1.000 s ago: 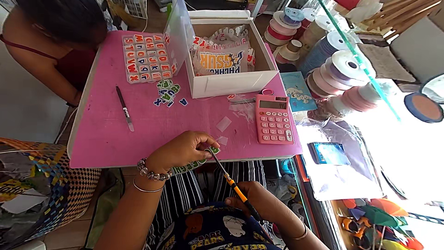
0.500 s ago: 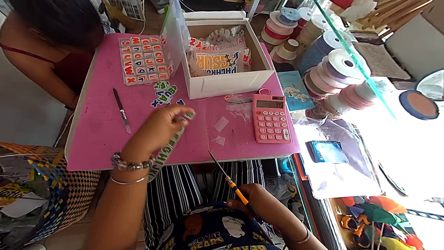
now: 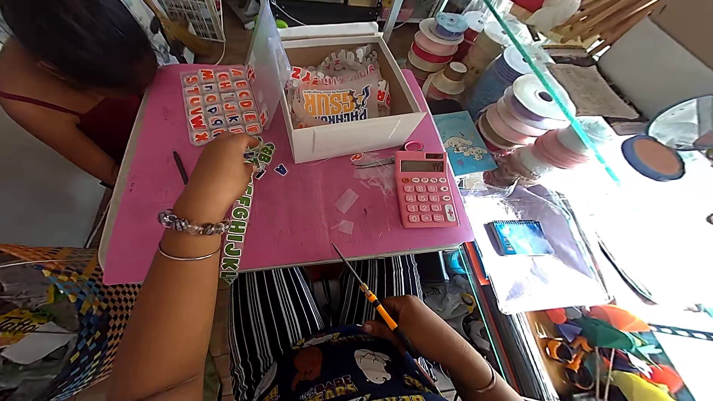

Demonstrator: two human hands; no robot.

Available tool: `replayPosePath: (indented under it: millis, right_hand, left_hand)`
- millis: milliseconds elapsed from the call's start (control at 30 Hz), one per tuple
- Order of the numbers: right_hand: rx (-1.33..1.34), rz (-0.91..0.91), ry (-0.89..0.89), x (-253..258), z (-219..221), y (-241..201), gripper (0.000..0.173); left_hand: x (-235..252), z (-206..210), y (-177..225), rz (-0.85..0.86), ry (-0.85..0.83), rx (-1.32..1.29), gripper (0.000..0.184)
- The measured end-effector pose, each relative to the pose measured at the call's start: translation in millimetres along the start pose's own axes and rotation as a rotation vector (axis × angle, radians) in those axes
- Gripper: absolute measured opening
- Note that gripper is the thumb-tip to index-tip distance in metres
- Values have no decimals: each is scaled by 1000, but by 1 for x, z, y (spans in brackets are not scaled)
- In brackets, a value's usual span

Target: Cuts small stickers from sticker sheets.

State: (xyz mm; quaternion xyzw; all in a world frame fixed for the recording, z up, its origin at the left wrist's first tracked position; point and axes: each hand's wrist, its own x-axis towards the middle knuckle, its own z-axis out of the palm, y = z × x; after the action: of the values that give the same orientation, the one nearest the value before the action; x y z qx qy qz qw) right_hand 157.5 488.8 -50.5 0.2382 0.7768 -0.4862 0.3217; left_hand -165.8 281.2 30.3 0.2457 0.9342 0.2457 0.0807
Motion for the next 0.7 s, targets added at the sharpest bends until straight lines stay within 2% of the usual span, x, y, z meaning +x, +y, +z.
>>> replayPosePath:
  millis: [67, 133, 233, 333, 467, 600, 700]
  right_hand:
    - [80, -52, 67, 0, 3, 1, 50]
    - [241, -228, 185, 2, 12, 1, 42]
    - [503, -634, 275, 9, 24, -14, 30]
    - [601, -878, 326, 20, 30, -33, 25]
    - [686, -899, 478, 26, 34, -48, 20]
    - [720, -753, 485, 27, 35, -53, 21]
    - [697, -783, 481, 30, 39, -50, 23]
  left_hand:
    - [-23, -4, 9, 5, 31, -172, 41]
    - [-56, 5, 23, 149, -18, -445, 39]
    - [-88, 40, 47, 247, -276, -754, 36]
    - [-104, 63, 64, 244, -493, -842, 32]
    - [-111, 78, 62, 247, -482, -964, 33]
    - [-118, 92, 55, 201, -386, -1042, 30]
    - [-121, 100, 52, 183, -297, -1001, 27]
